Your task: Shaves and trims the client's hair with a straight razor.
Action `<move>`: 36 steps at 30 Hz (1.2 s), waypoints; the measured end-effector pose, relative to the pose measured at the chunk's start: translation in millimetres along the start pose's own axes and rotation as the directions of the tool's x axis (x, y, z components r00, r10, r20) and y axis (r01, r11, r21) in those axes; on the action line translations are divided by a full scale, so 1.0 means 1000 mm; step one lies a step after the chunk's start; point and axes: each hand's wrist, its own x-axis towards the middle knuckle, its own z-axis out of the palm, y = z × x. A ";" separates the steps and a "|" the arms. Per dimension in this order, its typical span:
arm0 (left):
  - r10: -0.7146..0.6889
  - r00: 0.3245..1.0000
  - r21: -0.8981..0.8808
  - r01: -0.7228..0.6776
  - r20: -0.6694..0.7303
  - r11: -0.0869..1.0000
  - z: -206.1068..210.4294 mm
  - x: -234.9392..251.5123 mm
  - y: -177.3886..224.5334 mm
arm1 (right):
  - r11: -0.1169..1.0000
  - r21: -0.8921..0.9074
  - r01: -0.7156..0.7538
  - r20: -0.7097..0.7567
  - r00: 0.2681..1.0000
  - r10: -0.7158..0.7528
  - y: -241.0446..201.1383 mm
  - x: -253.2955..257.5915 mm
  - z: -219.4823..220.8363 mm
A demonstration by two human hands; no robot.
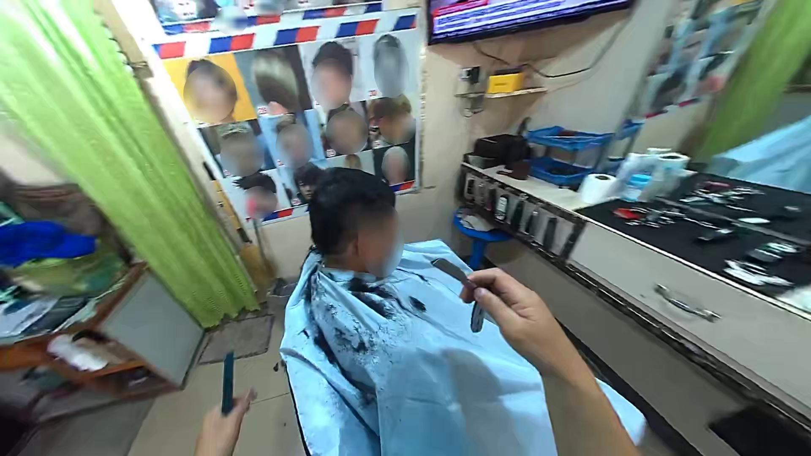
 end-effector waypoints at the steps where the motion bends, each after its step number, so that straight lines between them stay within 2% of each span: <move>1: 0.041 0.996 -0.017 -0.043 -0.080 0.999 0.006 0.018 0.039 | 1.000 -0.015 -0.018 -0.011 1.000 0.017 0.007 0.011 -0.005; 4: 0.261 0.952 -0.023 -0.268 -0.156 0.963 0.032 0.042 0.162 | 0.996 -0.002 -0.093 -0.022 0.995 0.093 0.030 0.043 -0.012; 6: 0.382 0.914 -0.031 -0.389 -0.138 0.921 0.057 0.052 0.221 | 0.993 0.028 -0.117 0.008 0.993 0.116 0.043 0.064 -0.013; 8: 0.434 0.888 -0.092 -0.449 -0.152 0.889 0.086 0.064 0.259 | 0.990 0.069 -0.127 0.063 0.990 0.122 0.056 0.082 -0.012; 12: 0.409 0.883 -0.219 -0.457 -0.230 0.862 0.130 0.084 0.302 | 0.974 0.170 -0.147 0.165 0.979 0.119 0.077 0.111 0.001; 20: 0.271 0.912 -0.162 -0.330 -0.308 0.930 0.166 0.099 0.323 | 0.908 0.331 -0.256 0.320 0.936 0.147 0.103 0.133 0.030; 28: 0.190 0.936 -0.307 -0.282 -0.296 0.909 0.170 0.091 0.317 | 0.824 0.379 -0.422 0.531 0.828 0.180 0.115 0.134 0.049; 32: 0.150 0.934 -0.274 -0.245 -0.325 0.930 0.171 0.087 0.316 | 0.807 0.393 -0.442 0.605 0.785 0.135 0.120 0.134 0.059; 36: 0.139 0.935 -0.288 -0.239 -0.327 0.928 0.170 0.088 0.312 | 0.795 0.384 -0.469 0.623 0.767 0.152 0.121 0.138 0.064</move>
